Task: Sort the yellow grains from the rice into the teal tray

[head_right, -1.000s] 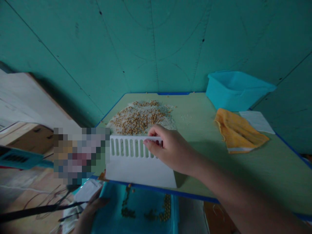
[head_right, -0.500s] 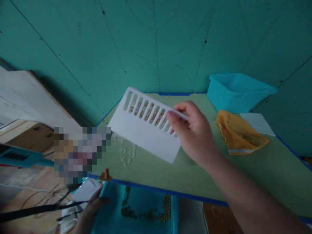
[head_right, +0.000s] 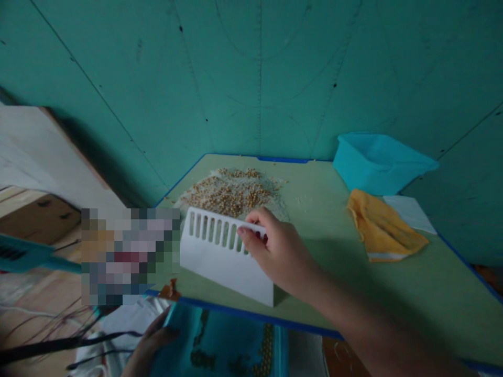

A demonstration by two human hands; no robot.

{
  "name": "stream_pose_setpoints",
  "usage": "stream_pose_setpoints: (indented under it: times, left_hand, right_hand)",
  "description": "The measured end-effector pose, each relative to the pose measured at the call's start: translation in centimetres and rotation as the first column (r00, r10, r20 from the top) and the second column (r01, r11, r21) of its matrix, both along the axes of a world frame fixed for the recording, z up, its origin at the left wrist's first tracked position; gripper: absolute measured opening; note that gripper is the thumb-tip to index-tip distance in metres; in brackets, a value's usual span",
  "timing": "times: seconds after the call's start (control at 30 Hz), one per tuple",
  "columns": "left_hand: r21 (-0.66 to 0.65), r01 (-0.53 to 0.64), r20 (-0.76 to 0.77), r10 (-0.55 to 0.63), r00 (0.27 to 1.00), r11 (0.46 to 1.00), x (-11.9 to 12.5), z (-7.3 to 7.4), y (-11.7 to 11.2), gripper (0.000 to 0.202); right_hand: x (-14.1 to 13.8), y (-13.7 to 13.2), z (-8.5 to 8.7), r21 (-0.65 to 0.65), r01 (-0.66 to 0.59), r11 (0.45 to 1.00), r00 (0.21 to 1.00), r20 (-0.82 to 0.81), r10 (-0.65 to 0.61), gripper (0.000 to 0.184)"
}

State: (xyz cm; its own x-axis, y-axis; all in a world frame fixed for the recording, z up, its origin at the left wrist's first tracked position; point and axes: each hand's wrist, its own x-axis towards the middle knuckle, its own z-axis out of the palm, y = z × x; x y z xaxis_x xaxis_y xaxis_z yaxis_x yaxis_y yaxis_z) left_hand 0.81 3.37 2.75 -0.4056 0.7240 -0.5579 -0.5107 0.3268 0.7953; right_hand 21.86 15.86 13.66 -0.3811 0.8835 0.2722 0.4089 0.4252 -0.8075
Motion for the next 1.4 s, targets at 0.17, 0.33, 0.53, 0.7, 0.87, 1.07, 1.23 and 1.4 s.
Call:
stream_pose_setpoints:
  times: [0.17,0.33,0.53,0.7,0.87,1.07,1.23,1.4]
  left_hand:
    - [0.019,-0.009,-0.055,0.010,0.998,1.000,-0.5,-1.6,1.1,0.028]
    - [0.020,-0.006,-0.069,0.007,0.998,1.000,-0.5,-1.3,1.2,0.025]
    - [0.025,-0.013,-0.051,0.015,0.999,1.000,-0.7,-1.4,0.8,0.025]
    - [0.049,-0.017,-0.043,0.019,0.999,0.999,-0.6,-1.7,0.7,0.027]
    - [-0.009,-0.040,-0.081,0.039,0.996,0.999,-0.8,-2.6,0.6,0.033]
    - [0.013,0.003,0.036,-0.004,0.999,1.000,-0.5,-2.3,0.3,0.026]
    - [0.047,0.016,0.015,-0.016,1.000,0.999,-0.3,-2.0,0.4,0.032]
    - [0.005,-0.016,-0.047,0.017,0.999,1.000,-0.3,-1.9,0.5,0.032]
  right_hand:
    - [0.2,1.3,-0.3,-0.012,0.024,1.000,0.997,0.074,-0.023,0.016]
    - [1.3,2.7,-0.2,0.004,0.090,0.996,0.990,0.107,-0.090,0.017]
    - [3.2,4.6,0.1,0.002,0.140,0.990,0.982,0.126,-0.139,0.020]
    - [4.8,5.9,0.4,0.025,0.197,0.980,0.972,0.124,-0.198,0.022]
    - [5.9,6.6,0.7,0.086,0.267,0.960,0.952,0.131,-0.276,0.023]
    - [6.4,6.5,1.4,0.160,0.327,0.932,0.928,0.131,-0.348,0.022]
    - [6.4,6.2,1.8,0.156,0.337,0.928,0.936,0.052,-0.349,0.022]
    - [5.3,4.9,1.8,0.310,0.277,0.909,0.950,0.051,-0.307,0.020]
